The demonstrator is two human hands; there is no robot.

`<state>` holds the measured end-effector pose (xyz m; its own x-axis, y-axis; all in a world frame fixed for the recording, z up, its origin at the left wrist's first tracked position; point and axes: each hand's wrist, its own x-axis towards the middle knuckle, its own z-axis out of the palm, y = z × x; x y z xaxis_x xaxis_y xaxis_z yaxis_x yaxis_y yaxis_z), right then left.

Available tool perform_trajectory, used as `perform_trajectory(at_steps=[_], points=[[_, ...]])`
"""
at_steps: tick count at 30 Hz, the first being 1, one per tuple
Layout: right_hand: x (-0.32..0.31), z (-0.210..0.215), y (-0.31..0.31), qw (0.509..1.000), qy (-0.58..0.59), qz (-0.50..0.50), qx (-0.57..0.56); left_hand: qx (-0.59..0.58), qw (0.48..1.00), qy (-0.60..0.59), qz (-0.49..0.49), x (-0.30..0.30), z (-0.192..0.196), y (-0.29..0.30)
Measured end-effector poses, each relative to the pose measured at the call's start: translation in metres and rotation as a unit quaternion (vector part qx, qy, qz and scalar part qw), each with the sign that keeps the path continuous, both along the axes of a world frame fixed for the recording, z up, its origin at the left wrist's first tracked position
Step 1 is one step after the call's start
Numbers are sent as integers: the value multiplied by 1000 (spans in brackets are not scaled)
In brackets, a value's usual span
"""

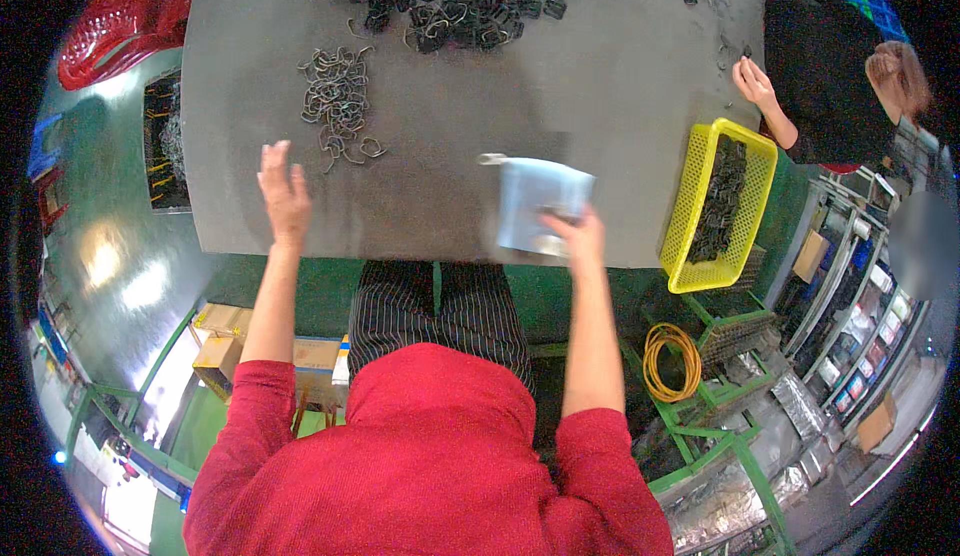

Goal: The person assembles small black plastic parts with metal hooks by hand at a table. They pick up parts, connect them, and place the assembled items into a yellow basket. A second person is also working at the table, sorting similar parts.

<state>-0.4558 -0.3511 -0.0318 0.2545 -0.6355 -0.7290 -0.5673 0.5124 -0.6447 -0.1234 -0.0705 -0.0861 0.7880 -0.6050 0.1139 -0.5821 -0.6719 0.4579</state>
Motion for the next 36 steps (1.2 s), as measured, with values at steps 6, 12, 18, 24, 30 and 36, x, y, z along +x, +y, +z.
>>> perform_trajectory(at_steps=[6, 12, 18, 24, 30, 36], points=[[-170, -30, -90, 983, 58, 17, -173, 98, 986, -48, -126, -59, -25, -47], [-130, -19, -83, 865, 254, 158, -402, 123, 965, -118, -200, -1, -25, -119], [-78, 7, -57, 889, 200, 140, -387, 95, 982, -127, -98, 59, -38, -137], [-1, 15, -33, 905, 160, 165, -357, 126, 985, -121, 3, 134, -38, -50], [101, 12, 4, 916, 100, 202, -332, 182, 968, -158, 72, 234, -50, 71], [174, 11, 20, 905, 90, 250, -334, 228, 958, -19, 173, 294, -51, 147]])
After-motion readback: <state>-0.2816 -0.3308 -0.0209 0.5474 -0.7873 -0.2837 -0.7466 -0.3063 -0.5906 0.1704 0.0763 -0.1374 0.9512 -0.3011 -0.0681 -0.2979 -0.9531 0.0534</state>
